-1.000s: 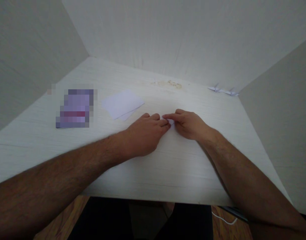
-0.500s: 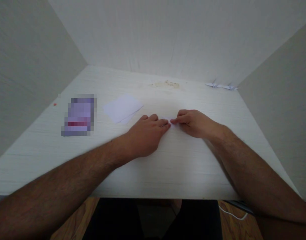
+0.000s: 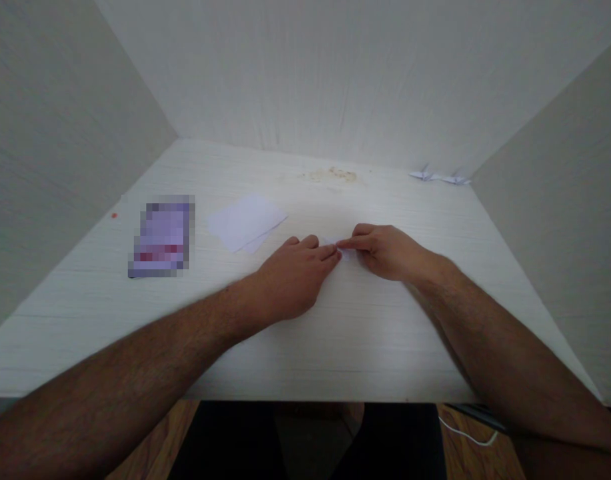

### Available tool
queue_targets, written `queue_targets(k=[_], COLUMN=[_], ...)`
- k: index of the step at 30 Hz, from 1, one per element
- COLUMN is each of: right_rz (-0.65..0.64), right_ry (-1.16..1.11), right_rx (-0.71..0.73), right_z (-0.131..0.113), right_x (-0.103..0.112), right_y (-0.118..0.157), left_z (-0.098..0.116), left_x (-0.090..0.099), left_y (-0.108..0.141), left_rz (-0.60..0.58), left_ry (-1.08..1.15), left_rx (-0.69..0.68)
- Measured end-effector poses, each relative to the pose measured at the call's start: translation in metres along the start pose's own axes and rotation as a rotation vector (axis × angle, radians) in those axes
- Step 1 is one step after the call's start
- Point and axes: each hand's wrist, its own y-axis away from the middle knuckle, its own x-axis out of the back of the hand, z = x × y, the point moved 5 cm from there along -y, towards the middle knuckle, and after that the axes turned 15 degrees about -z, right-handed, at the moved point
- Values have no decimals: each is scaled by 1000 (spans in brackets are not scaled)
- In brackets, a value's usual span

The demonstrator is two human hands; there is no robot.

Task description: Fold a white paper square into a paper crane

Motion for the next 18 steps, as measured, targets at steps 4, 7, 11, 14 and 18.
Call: queue_targets(k=[4, 7, 11, 14, 18], right_rz=[-23, -35, -46, -21, 35], right_ry=[80, 154, 189, 128, -114], right_rx=[-56, -100, -141, -139, -48], right_z=[-1, -5, -9, -7, -1], right_x=[-2, -3, -5, -3, 0], right_y=[-10, -14, -16, -13, -5], left_z=[0, 0, 0, 0, 2], left_x=[1, 1, 1, 1, -2], left_y=[0, -1, -1, -1, 0], left_rz=[7, 0, -2, -7, 11], left_ry=[18, 24, -1, -32, -44], left_rx=[-7, -13, -2, 15, 13])
